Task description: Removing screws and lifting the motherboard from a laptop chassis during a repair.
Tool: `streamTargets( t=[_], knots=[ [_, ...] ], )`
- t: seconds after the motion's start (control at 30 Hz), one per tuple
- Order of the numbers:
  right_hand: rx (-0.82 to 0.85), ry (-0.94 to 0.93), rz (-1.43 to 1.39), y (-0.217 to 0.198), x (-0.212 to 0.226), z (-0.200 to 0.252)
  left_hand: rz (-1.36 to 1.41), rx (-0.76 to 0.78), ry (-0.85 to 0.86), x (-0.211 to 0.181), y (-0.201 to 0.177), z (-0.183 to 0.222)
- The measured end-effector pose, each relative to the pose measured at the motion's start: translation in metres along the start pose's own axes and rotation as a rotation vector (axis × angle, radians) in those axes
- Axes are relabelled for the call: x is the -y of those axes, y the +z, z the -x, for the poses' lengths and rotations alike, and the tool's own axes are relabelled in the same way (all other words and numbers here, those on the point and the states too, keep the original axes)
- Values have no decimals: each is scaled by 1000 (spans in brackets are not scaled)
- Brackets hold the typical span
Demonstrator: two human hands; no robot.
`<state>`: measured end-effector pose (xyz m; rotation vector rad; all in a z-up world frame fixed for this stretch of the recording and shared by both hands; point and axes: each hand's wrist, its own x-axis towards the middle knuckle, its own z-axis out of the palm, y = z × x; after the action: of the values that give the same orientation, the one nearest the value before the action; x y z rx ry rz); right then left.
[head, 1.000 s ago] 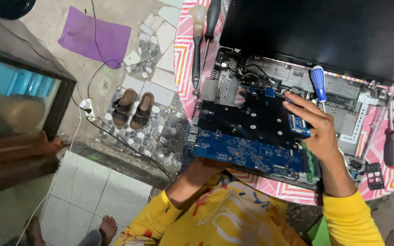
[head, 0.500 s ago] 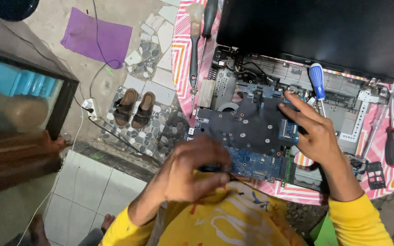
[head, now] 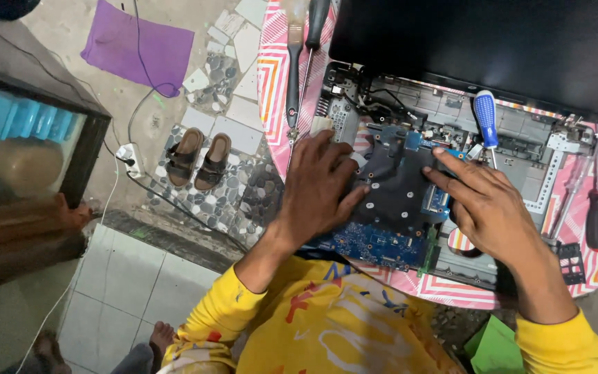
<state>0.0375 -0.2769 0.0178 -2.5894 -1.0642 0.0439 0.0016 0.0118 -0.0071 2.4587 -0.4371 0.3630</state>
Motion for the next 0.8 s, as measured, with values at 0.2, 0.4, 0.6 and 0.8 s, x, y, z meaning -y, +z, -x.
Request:
streamTargets(
  t=[0.2,0.4,0.6,0.8],
  knots=[
    [-55,84,27,-27,23,-30,14,-49,12,0,-6,-4],
    [-68,136,-28,-14,23,-49,-36,-4,14,9,-8,-13],
    [-26,101,16,-13,19,-46,-11,79,40,15,-19,-12],
    [-60,141,119,0,37,-7,181,-26,-365,18,-61,23]
  ],
)
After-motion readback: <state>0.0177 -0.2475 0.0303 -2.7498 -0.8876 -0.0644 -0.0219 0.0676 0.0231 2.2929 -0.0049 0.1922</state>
